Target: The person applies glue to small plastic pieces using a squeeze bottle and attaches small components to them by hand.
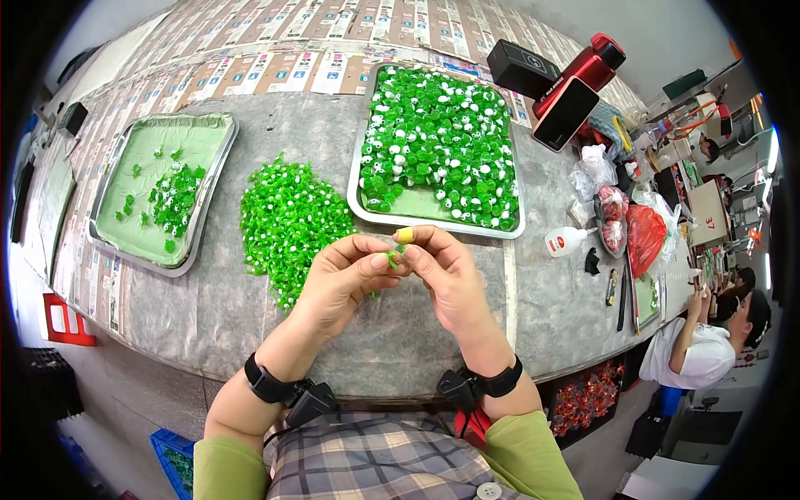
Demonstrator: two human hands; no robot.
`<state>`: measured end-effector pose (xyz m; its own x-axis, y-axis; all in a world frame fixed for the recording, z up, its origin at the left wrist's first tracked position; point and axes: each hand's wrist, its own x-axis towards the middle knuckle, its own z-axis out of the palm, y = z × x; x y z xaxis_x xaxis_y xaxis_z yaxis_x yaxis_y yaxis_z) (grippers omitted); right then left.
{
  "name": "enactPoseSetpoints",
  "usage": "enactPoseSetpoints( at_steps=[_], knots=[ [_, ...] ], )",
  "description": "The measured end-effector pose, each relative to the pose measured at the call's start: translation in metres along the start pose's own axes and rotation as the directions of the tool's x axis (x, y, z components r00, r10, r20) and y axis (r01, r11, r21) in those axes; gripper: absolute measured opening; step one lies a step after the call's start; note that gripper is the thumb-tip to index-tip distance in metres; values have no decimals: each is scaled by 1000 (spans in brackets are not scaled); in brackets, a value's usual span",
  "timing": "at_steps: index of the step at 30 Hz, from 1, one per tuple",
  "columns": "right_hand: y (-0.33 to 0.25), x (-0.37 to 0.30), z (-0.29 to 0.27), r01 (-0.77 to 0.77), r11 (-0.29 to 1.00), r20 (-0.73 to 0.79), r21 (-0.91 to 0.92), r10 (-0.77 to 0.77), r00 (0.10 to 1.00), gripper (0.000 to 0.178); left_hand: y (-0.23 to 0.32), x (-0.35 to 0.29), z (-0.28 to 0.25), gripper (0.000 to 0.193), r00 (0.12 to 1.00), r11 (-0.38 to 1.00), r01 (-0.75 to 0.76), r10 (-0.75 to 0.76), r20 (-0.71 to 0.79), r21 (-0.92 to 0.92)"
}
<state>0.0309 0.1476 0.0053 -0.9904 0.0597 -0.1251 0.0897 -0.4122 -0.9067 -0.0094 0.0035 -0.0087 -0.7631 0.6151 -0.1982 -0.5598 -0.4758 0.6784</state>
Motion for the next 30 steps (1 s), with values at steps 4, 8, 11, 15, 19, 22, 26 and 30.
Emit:
enactPoseSetpoints(
  at_steps=[4, 8, 11, 15, 19, 22, 26, 30],
  knots=[
    [4, 0, -10, -30, 999, 48, 23, 29, 998, 17, -2, 1, -3, 15, 1000, 999, -18, 18, -1, -48],
    [-2, -3, -10, -71, 996, 62, 62, 67, 996, 17, -1, -2, -4, 14, 1000, 996, -17, 15, -24, -88],
    [-2, -3, -11, -95, 994, 99, 48, 90, 991, 18, 0, -1, -4, 14, 1000, 996, -12, 10, -25, -92],
    [-5, -6, -8, 55, 998, 31, -37, -54, 998, 21, -2, -1, -5, 13, 996, 998, -49, 46, -71, -38],
    [-4, -7, -6, 120, 990, 30, -79, -118, 993, 22, -4, -1, -5, 12, 990, 990, -99, 107, -87, 99],
    [-4, -8, -4, 128, 987, 34, -93, -125, 992, 22, -3, -2, -2, 11, 989, 987, -104, 116, -91, 124],
    [-3, -8, -4, 117, 981, 38, -157, -112, 993, 21, -4, -3, -1, 8, 955, 878, -252, 294, -42, 408],
    [-6, -8, -5, 23, 997, 44, -77, -19, 999, 20, -4, -2, 1, 8, 920, 786, -344, 391, 17, 514]
  ],
)
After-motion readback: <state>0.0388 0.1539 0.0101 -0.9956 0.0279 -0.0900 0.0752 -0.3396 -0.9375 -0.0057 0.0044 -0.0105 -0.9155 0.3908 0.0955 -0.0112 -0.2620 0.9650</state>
